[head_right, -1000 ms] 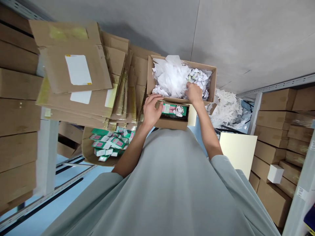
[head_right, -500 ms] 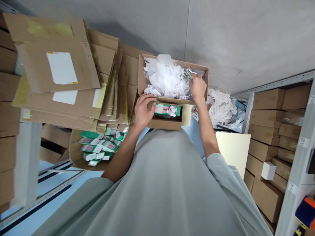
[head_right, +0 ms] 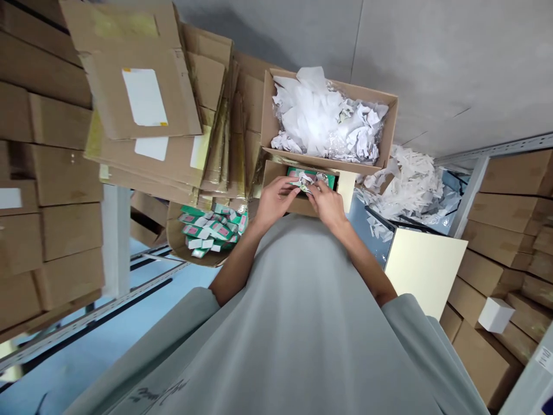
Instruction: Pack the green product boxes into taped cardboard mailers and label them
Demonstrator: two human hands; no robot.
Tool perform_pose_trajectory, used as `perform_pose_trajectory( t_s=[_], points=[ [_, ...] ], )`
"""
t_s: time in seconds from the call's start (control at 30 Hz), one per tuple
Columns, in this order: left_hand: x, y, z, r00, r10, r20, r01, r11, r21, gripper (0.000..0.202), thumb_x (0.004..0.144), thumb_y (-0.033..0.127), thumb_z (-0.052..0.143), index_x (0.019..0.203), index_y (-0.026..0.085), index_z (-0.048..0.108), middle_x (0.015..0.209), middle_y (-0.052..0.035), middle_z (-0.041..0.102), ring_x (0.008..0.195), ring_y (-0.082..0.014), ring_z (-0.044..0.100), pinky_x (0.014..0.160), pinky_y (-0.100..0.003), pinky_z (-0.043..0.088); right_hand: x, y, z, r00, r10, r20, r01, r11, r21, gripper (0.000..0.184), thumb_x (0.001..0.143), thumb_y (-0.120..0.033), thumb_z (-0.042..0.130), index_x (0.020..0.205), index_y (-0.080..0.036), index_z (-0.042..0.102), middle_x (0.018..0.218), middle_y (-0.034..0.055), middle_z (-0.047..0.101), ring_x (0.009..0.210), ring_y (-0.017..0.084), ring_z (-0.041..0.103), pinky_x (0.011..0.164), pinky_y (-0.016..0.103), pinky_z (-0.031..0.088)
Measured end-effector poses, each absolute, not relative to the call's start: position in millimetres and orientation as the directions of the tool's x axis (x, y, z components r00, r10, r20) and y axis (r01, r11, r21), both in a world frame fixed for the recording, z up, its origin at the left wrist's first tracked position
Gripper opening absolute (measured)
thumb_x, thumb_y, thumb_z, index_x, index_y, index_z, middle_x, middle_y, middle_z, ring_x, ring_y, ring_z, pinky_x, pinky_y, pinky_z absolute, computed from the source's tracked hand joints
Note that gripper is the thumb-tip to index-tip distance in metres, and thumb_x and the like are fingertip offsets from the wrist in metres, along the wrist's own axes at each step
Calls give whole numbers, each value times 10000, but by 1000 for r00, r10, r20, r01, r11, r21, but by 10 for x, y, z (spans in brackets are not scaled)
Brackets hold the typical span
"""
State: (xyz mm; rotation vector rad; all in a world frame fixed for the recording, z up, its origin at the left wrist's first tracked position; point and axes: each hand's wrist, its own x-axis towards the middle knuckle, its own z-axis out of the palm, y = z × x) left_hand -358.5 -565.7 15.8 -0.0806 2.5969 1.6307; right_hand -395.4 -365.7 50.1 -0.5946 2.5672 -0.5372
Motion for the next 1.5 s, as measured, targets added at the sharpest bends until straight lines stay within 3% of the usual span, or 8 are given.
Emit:
perform_pose_trajectory(
  t_s=[0.23, 0.33, 0.43, 0.57, 0.67, 0.9, 1.13, 1.5],
  points=[
    [-3464, -5945, 11, -977, -203, -71, -191, 669, 718, 308, 1046, 240, 675, 1339, 215, 766, 1383, -115, 767, 967, -221, 789, 956, -362, 663, -3892, -3744, 352, -837, -440, -326, -288, 861, -420, 476, 1180, -304, 473, 1625, -247, 631, 1677, 154, 599, 1270, 319, 755, 978, 410, 668],
    [-3408, -6193, -29, -946, -318, -54, -272, 696, 664, 375, 1028, 274, 684, 1394, 207, 738, 1478, -149, 723, 935, -229, 777, 999, -398, 648, -3729, -3457, 281, -941, -210, -265, -87, 908, -410, 461, 1179, -367, 467, 1556, -215, 686, 1576, 185, 663, 1166, 334, 786, 957, 441, 665],
    [-3420, -6407, -138, -917, -358, -175, -384, 677, 628, 464, 996, 328, 731, 1434, 175, 711, 1428, -180, 758, 884, -254, 775, 1039, -446, 630, -3588, -3157, 138, -963, 85, -255, 177, 915, -362, 476, 1147, -399, 553, 1521, -144, 697, 1518, 241, 701, 1191, 366, 789, 1019, 479, 643],
    [-3518, -6515, -275, -874, -278, -399, -482, 608, 631, 305, 964, 317, 744, 1229, 167, 763, 1185, -130, 851, 962, -266, 801, 999, -377, 615, -3475, -3038, -28, -880, 228, -417, 415, 796, -441, 430, 1122, -412, 623, 1420, -121, 728, 1264, 189, 850, 985, 286, 841, 979, 395, 639],
    [-3570, -6523, -300, -879, -235, -414, -463, 624, 629, 144, 952, 306, 736, 1033, 190, 759, 1151, -130, 863, 1033, -269, 807, 976, -334, 586, -3418, -3147, -76, -836, 249, -490, 507, 693, -512, 354, 1140, -381, 561, 1284, -136, 772, 1136, 124, 886, 767, 206, 822, 874, 322, 634],
    [-3567, -6564, -294, -918, -119, -378, -343, 716, 608, 140, 945, 368, 719, 891, 239, 714, 1041, -102, 870, 974, -285, 799, 878, -330, 544, -3223, -3511, -104, -850, 368, -377, 513, 739, -437, 311, 1100, -325, 658, 1294, -140, 815, 1302, 172, 863, 1249, 289, 806, 1095, 358, 577],
    [-3244, -6543, -321, -922, -20, -386, -282, 717, 638, 151, 934, 368, 699, 972, 231, 750, 887, -74, 847, 908, -281, 807, 870, -338, 552, -2737, -3701, -137, -770, 501, -395, 619, 737, -272, 322, 1103, -275, 579, 1280, -177, 829, 1280, 178, 856, 1188, 311, 791, 1057, 377, 570],
    [-2696, -5554, -194, -830, 315, -459, -117, 708, 697, 145, 918, 365, 714, 933, 227, 754, 752, -21, 779, 743, -230, 735, 738, -297, 522, -1081, -2897, -57, -590, 720, -364, 806, 503, -312, 275, 1058, -265, 621, 1191, -178, 846, 1236, 158, 875, 1147, 324, 812, 972, 353, 572]
  ],
)
